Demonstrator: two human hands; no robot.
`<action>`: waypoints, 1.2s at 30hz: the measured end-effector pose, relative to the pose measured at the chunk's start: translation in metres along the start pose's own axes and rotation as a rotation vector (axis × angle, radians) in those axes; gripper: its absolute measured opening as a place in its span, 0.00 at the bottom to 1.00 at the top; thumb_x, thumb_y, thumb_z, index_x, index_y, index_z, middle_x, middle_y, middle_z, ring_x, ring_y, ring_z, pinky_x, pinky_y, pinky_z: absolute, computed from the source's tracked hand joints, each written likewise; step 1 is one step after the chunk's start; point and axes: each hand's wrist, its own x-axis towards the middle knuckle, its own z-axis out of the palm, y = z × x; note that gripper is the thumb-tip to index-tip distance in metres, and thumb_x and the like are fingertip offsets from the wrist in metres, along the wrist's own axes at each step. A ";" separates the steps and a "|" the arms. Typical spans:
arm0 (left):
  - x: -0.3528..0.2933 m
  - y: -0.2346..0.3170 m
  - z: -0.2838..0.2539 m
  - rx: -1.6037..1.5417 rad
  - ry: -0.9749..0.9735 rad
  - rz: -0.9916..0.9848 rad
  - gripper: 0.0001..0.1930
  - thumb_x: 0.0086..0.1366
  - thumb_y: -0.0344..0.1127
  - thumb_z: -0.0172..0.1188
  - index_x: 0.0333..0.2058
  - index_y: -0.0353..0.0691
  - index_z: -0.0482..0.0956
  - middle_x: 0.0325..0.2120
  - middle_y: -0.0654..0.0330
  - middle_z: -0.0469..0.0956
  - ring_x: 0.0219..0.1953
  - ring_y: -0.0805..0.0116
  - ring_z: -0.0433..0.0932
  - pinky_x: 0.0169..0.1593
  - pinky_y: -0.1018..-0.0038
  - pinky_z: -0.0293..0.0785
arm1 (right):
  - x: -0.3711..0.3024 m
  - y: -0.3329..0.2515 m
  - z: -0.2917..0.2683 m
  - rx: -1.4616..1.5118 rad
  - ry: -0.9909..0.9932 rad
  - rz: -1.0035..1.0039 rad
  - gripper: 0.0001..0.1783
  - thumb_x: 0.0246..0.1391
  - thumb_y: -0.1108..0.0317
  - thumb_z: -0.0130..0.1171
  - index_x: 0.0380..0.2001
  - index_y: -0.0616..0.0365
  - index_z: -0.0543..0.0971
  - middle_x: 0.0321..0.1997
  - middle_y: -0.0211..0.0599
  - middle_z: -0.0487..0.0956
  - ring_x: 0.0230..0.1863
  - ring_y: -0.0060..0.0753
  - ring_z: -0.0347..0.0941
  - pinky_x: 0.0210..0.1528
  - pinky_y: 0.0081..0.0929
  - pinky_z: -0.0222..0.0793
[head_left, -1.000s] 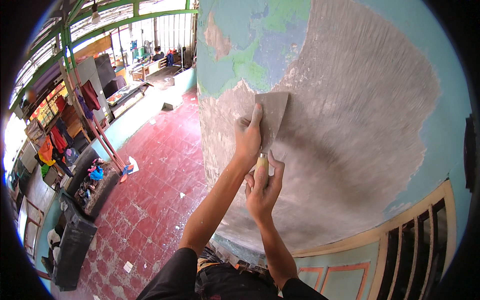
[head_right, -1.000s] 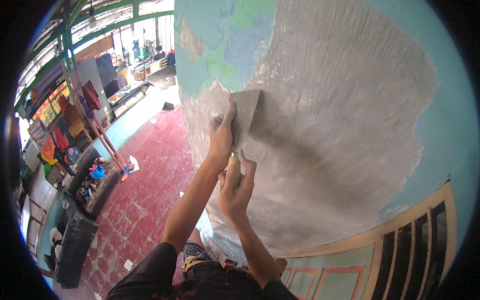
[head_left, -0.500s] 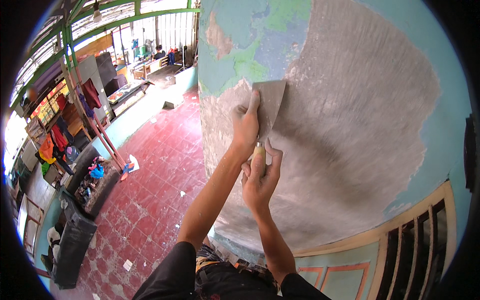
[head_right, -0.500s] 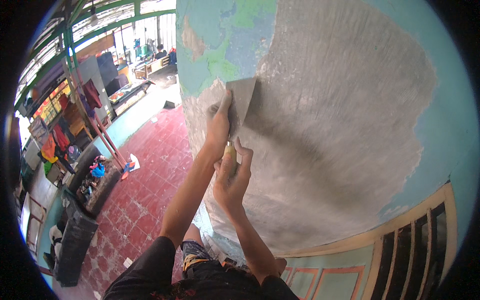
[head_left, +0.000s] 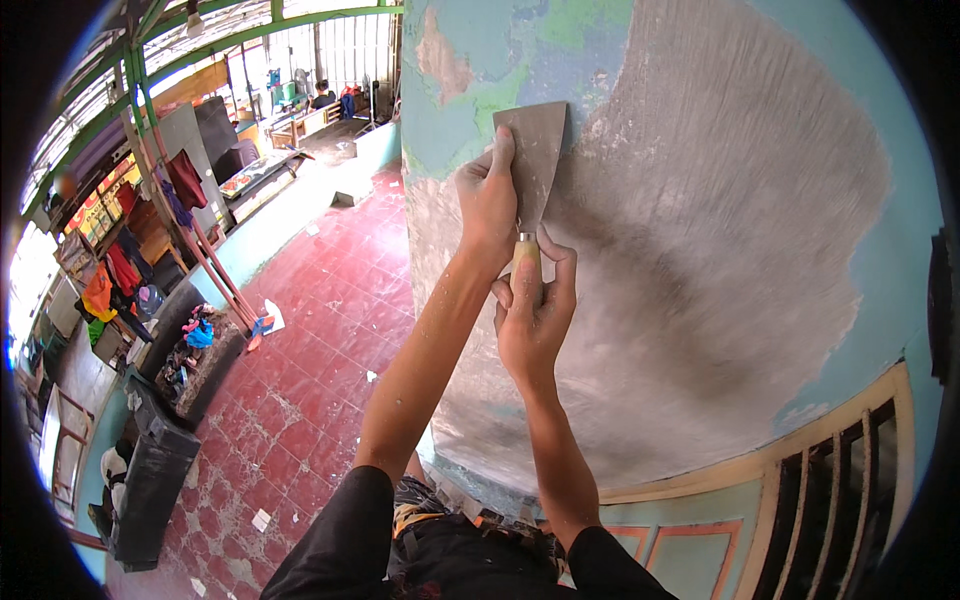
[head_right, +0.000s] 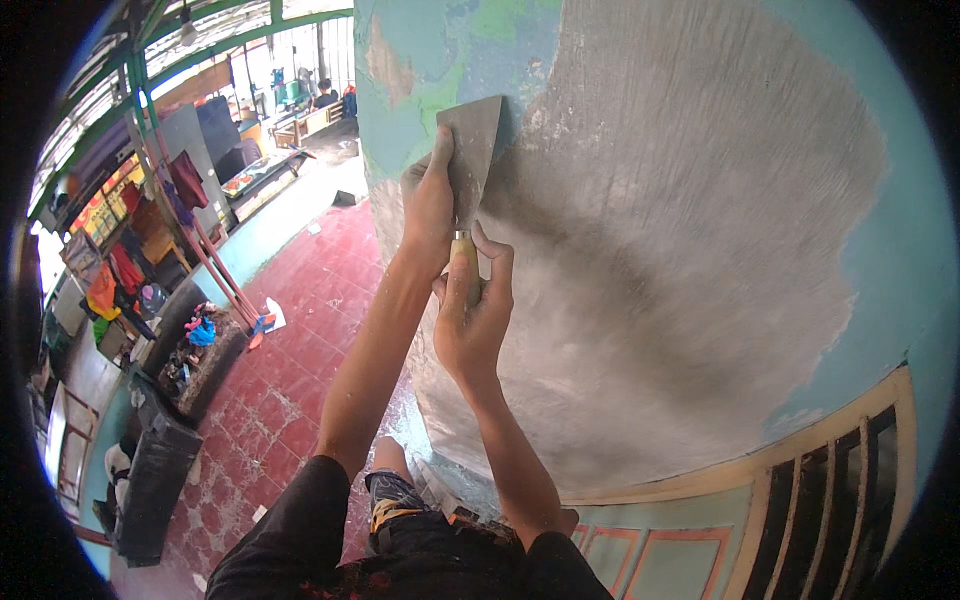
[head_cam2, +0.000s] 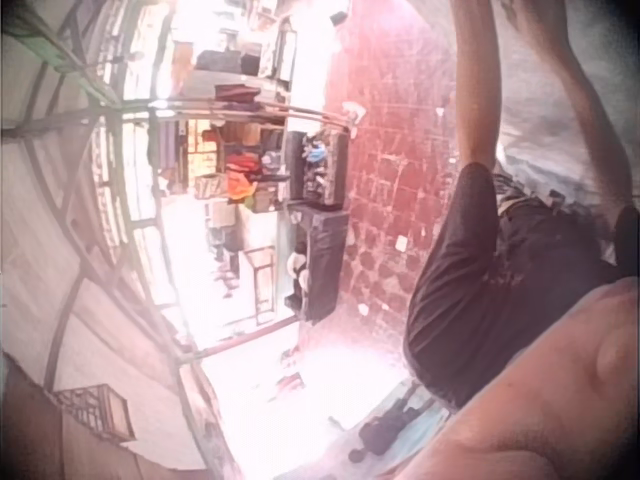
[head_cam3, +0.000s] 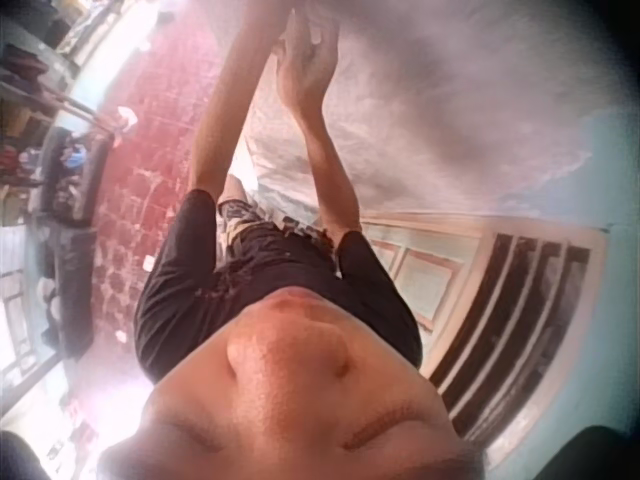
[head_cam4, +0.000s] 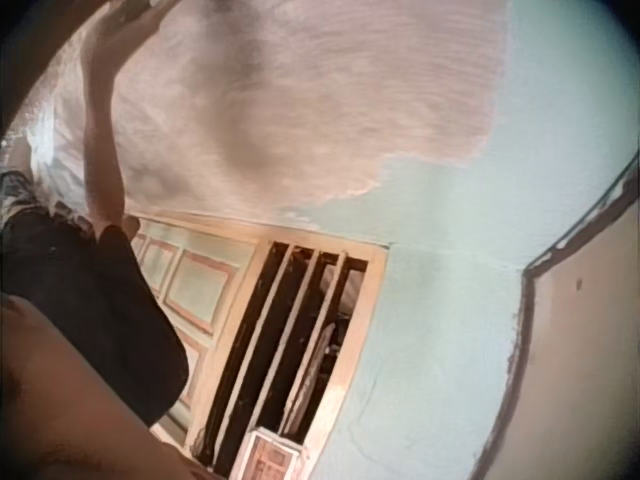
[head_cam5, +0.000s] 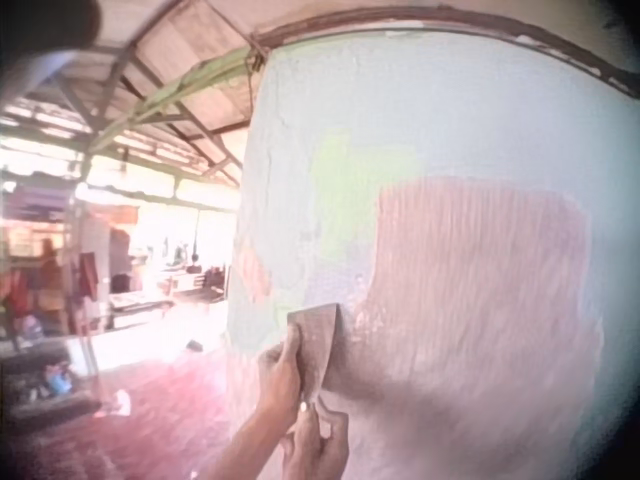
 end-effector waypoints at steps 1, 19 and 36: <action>0.001 -0.002 -0.004 0.007 -0.016 -0.010 0.23 0.69 0.51 0.54 0.24 0.36 0.77 0.20 0.67 0.72 0.22 0.82 0.65 0.25 0.79 0.59 | -0.002 0.001 0.000 0.022 -0.016 0.014 0.13 0.67 0.60 0.46 0.49 0.55 0.65 0.20 0.25 0.66 0.17 0.08 0.57 0.15 0.09 0.49; -0.058 -0.049 -0.034 0.209 -0.252 -0.111 0.23 0.71 0.51 0.48 0.32 0.34 0.78 0.22 0.62 0.74 0.23 0.76 0.72 0.27 0.79 0.69 | -0.043 0.017 -0.028 0.119 0.076 0.041 0.13 0.68 0.66 0.43 0.49 0.63 0.63 0.22 0.26 0.66 0.21 0.10 0.60 0.20 0.10 0.54; -0.033 -0.022 -0.038 0.179 -0.193 -0.136 0.24 0.70 0.53 0.50 0.32 0.35 0.78 0.25 0.61 0.75 0.26 0.72 0.75 0.28 0.78 0.71 | -0.025 0.007 0.004 0.093 0.071 -0.004 0.13 0.67 0.63 0.48 0.48 0.59 0.65 0.24 0.27 0.67 0.23 0.12 0.59 0.20 0.09 0.53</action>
